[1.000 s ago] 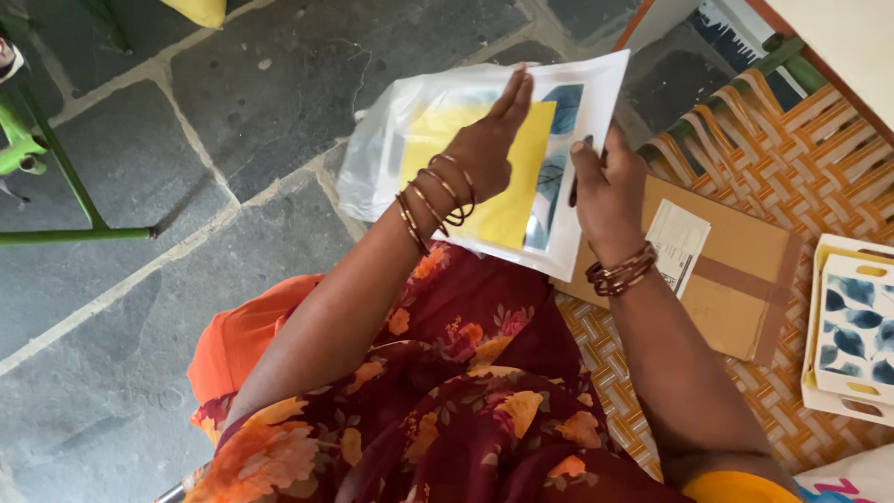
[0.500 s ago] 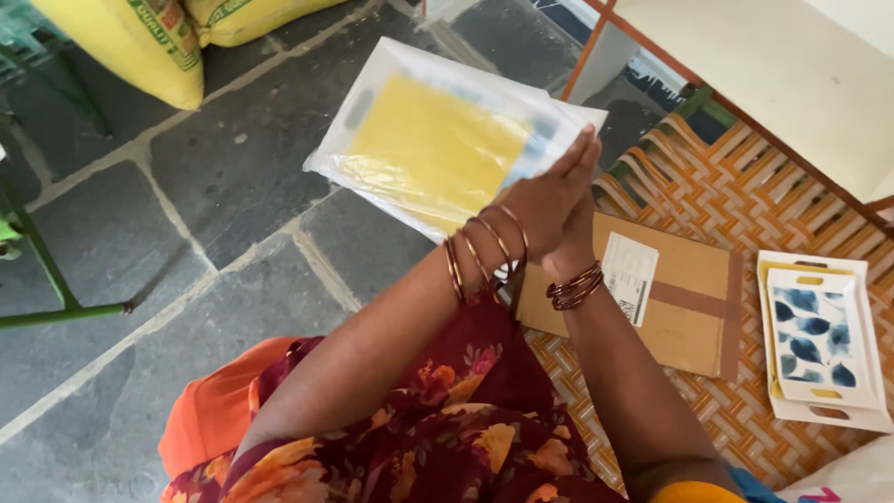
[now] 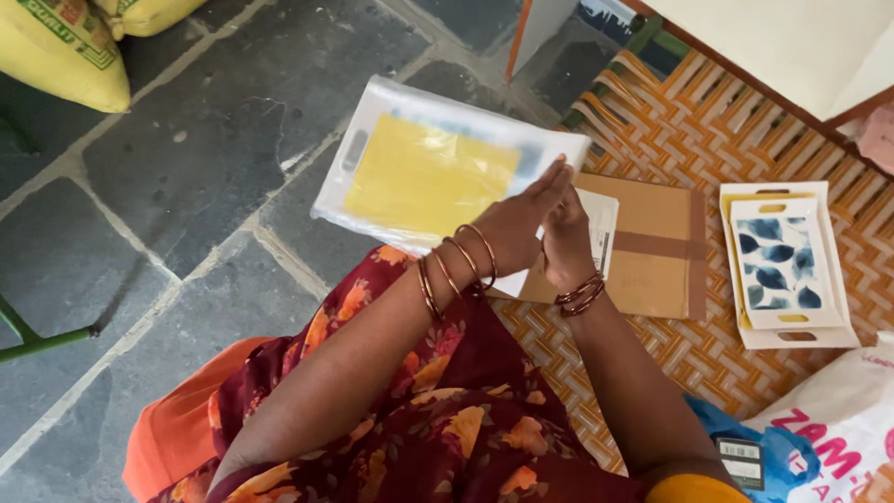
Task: The person unboxes a cardboard package, removes several plastic-wrapped trays featuring leaf patterns, and handles a small tray with a blue leaf design.
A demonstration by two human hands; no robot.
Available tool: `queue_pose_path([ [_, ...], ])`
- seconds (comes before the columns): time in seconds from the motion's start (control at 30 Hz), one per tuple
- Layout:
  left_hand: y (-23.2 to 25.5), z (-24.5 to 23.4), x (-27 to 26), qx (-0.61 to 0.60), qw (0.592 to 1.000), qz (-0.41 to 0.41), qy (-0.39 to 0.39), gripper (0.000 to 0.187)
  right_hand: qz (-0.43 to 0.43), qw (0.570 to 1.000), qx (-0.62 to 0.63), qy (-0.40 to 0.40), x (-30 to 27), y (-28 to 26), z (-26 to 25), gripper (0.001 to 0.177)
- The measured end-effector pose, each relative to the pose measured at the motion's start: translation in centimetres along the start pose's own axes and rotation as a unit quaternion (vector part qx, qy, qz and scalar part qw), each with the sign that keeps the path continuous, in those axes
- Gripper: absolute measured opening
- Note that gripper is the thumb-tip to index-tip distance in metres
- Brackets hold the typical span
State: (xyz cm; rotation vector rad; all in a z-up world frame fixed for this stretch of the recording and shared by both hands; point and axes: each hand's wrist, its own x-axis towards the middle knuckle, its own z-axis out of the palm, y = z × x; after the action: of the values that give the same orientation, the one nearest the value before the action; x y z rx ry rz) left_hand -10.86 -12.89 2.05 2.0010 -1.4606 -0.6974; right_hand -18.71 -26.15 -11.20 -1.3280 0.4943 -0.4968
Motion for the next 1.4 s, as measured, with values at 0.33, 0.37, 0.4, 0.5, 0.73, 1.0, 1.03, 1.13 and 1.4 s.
queue_pose_path([
  [0.33,0.2,10.5,-0.4,0.123,0.967,0.217,0.047,0.087,0.075,0.981,0.158,0.086,-2.2,5.6,-9.1,0.050],
  [0.37,-0.2,10.8,-1.0,0.122,0.967,0.220,0.045,0.087,0.066,0.985,0.132,0.088,-2.0,5.5,-9.5,0.049],
  [0.4,-0.7,10.9,-2.1,0.048,0.990,0.133,-0.021,0.087,0.057,0.988,0.112,0.091,-1.7,5.3,-9.9,0.048],
  [0.5,-1.8,10.7,-3.5,-0.046,0.994,0.015,-0.100,0.082,0.033,0.992,0.057,0.103,-1.2,5.1,-10.8,0.047],
  [0.73,-6.1,13.6,-5.0,0.005,0.998,0.041,-0.043,0.069,0.042,0.984,0.068,0.162,-2.3,6.5,-12.8,0.046],
  [1.0,-7.5,15.3,-4.3,0.074,0.986,0.038,-0.143,0.053,0.097,0.991,0.018,0.089,-3.0,7.1,-14.4,0.043],
  [1.03,-7.3,15.0,-4.3,0.072,0.986,0.034,-0.146,0.053,0.096,0.990,0.019,0.099,-3.0,6.6,-14.2,0.043],
  [1.13,-6.6,14.0,-4.6,0.090,0.980,-0.007,-0.179,0.050,0.159,0.975,-0.065,0.139,-3.1,4.8,-14.4,0.046],
  [1.4,-7.4,14.2,-4.7,0.077,0.983,0.018,-0.164,0.055,0.117,0.941,-0.167,0.270,-3.4,4.3,-25.7,0.018],
])
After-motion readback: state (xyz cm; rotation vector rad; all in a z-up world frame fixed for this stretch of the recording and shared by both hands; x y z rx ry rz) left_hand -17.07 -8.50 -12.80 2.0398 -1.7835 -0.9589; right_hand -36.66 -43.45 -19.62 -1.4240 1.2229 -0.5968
